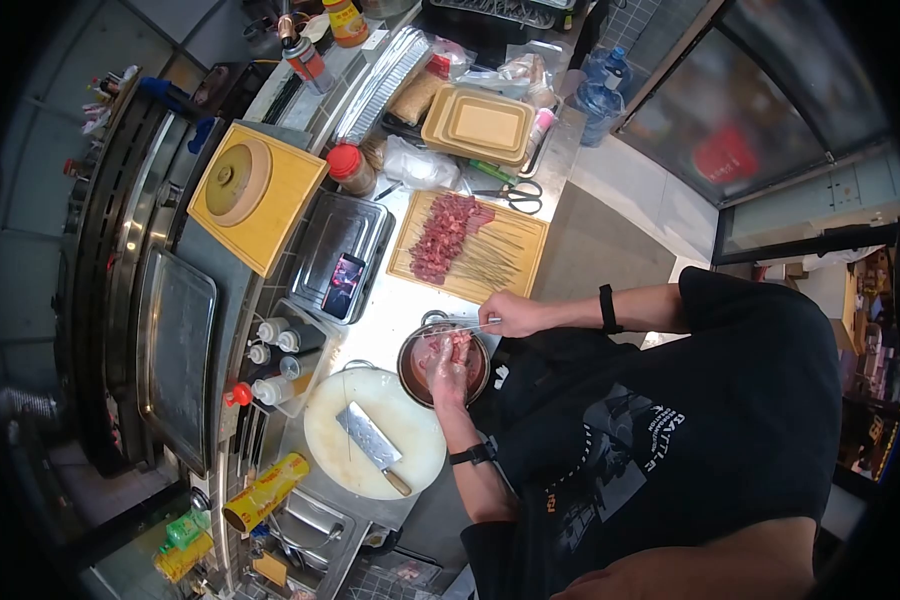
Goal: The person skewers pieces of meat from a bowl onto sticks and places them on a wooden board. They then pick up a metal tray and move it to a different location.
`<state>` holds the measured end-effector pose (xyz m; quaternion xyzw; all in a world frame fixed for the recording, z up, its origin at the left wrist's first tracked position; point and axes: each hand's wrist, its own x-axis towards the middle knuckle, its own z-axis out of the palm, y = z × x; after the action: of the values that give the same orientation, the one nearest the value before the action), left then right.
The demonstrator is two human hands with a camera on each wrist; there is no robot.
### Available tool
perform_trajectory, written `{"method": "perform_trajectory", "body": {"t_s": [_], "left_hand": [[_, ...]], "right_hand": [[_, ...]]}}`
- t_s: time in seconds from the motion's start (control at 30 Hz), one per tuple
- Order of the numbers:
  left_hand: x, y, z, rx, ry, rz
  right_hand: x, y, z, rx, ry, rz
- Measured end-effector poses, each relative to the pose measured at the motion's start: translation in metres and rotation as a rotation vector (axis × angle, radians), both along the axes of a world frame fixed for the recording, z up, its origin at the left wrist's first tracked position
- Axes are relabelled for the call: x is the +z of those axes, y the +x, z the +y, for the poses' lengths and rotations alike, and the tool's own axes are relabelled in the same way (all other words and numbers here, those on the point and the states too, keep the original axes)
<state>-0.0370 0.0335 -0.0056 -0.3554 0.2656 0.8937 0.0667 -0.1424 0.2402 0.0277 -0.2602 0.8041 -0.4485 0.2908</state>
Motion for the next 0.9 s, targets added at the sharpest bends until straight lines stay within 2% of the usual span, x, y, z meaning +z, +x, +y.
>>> {"method": "perform_trajectory", "body": {"t_s": [0.1, 0.2, 0.33, 0.37, 0.57, 0.67, 0.7, 0.77, 0.87, 0.9], "left_hand": [[0.001, -0.003, -0.006, 0.004, -0.066, 0.089], [0.003, 0.001, -0.009, 0.035, -0.031, 0.100], [0.004, 0.006, 0.001, -0.031, 0.101, 0.115], [0.006, 0.004, 0.004, -0.013, 0.089, -0.004], [-0.003, 0.003, 0.002, 0.010, -0.096, 0.040], [0.018, 0.003, 0.000, -0.090, -0.114, 0.117], [0.011, 0.006, -0.006, -0.121, -0.136, -0.009], [-0.009, 0.014, -0.014, -0.087, -0.197, -0.015], [-0.017, 0.023, -0.021, -0.013, -0.339, -0.066], [-0.017, 0.025, -0.022, 0.009, -0.396, -0.084]], "right_hand": [[-0.003, 0.000, 0.000, -0.016, 0.010, -0.004], [-0.002, -0.001, 0.000, -0.030, 0.022, 0.005], [0.003, 0.002, -0.002, -0.012, -0.002, 0.003], [0.004, 0.001, -0.003, -0.005, -0.019, 0.004], [-0.003, 0.000, -0.002, -0.009, -0.044, 0.042], [-0.020, -0.003, 0.004, -0.101, -0.075, 0.128], [-0.021, -0.007, 0.006, -0.155, -0.056, 0.138], [-0.023, -0.023, 0.013, -0.259, -0.019, 0.154], [-0.033, -0.042, 0.016, -0.457, -0.087, 0.338], [-0.036, -0.047, 0.016, -0.487, -0.097, 0.324]]}}
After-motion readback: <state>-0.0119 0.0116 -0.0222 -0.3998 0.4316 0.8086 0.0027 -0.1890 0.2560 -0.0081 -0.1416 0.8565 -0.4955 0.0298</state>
